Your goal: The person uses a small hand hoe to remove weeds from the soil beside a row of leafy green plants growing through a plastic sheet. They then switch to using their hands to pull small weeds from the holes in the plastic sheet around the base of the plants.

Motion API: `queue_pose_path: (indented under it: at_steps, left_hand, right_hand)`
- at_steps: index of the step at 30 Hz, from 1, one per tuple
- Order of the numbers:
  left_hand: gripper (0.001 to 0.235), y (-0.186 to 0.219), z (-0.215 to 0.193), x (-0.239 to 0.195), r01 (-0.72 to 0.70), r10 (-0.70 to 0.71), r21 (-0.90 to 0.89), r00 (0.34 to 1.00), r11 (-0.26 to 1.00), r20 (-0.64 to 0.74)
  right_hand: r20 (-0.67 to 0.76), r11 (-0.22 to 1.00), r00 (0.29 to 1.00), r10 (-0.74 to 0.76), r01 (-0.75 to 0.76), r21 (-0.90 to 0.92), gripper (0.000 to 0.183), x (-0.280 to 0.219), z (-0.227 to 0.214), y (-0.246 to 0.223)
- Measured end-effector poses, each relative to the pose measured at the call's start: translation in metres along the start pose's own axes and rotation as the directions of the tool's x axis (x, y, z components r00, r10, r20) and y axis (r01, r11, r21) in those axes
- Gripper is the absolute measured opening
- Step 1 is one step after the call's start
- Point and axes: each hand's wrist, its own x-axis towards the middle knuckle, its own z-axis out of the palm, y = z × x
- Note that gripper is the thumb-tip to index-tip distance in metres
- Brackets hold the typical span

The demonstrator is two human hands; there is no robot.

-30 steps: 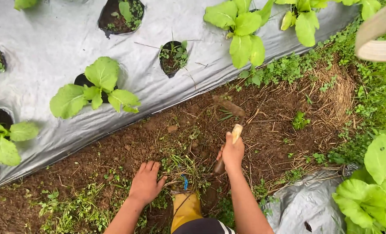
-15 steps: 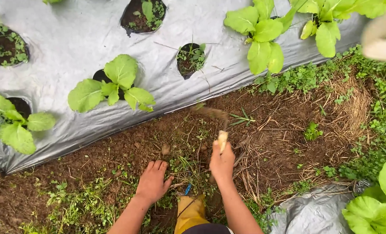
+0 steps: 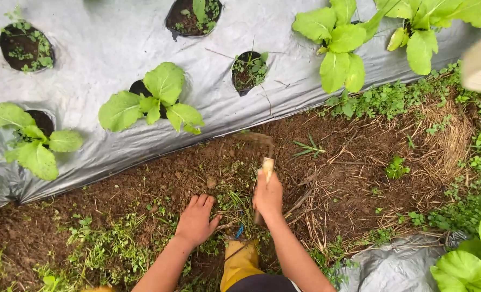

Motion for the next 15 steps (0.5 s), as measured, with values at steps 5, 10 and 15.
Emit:
queue_pose_path:
  at_steps: [5,10,15]
  left_hand:
    - [0.07,0.006,-0.008,-0.002,0.051,-0.051,0.003,0.996,0.999,0.077]
    - [0.064,0.0,-0.009,0.0,0.012,-0.012,-0.023,0.999,1.0,0.035]
    - [0.068,-0.002,0.002,0.002,0.011,-0.01,-0.012,1.0,1.0,0.016]
  right_hand:
    - [0.127,0.978,0.989,-0.081,0.103,-0.179,0.028,0.009,0.033,0.027]
    - [0.159,0.945,0.963,-0.217,0.248,-0.214,0.027,0.006,0.031,0.035]
    - [0.099,0.997,0.992,-0.081,0.081,0.006,0.023,0.005,0.034,0.012]
